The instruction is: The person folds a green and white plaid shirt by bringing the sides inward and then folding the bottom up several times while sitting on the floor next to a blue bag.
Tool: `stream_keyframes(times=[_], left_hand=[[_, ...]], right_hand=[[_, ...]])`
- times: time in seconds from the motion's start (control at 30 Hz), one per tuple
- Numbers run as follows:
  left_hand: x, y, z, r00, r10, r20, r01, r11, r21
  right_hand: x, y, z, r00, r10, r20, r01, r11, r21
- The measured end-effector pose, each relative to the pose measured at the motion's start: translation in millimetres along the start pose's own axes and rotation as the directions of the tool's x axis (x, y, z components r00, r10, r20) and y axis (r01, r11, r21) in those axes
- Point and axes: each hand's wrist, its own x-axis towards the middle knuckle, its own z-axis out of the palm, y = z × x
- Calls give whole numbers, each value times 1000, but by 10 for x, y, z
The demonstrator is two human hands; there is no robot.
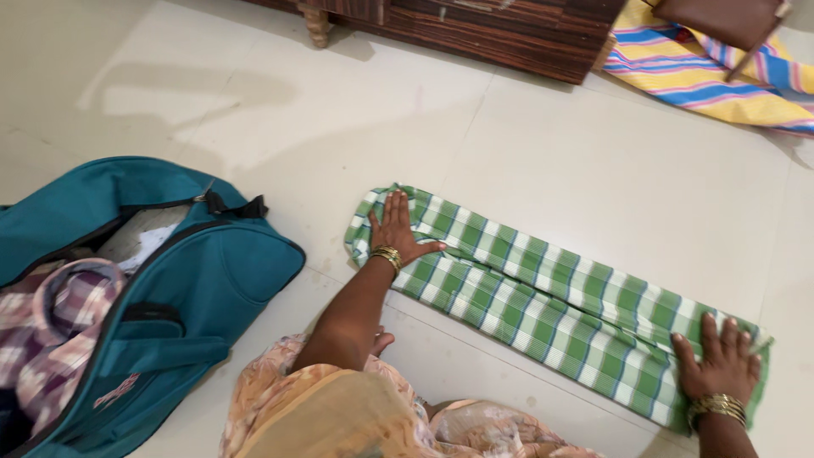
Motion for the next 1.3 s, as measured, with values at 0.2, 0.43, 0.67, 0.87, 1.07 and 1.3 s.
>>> stream_keyframes(times=[0.2, 0.43, 0.67, 0.87, 1.07, 1.3], left_hand=[[177, -196, 292, 998, 52, -35, -49, 996, 74], [365, -485, 649, 981, 125, -149, -129, 991, -19], [340, -546, 495, 974, 219, -60, -217, 975, 42], [404, -527, 449, 978, 206, -14, -205, 977, 62], [306, -453, 164, 980, -2, 201, -41, 976, 212], [-519, -549, -701, 955, 37, 295, -21, 998, -56]], right_hand=[[-75, 144, -19, 997, 79, 13, -80, 997, 19], [-112, 175, -66, 993, 115, 20, -116, 992, 55], [-109, 131, -176, 974, 205, 95, -209, 977, 31], [56, 329, -238, 941, 300, 156, -313, 948, 64], [99, 522, -482, 640, 748, 175, -627, 377, 682], [15, -55, -659, 626, 684, 374, -777, 506, 374]])
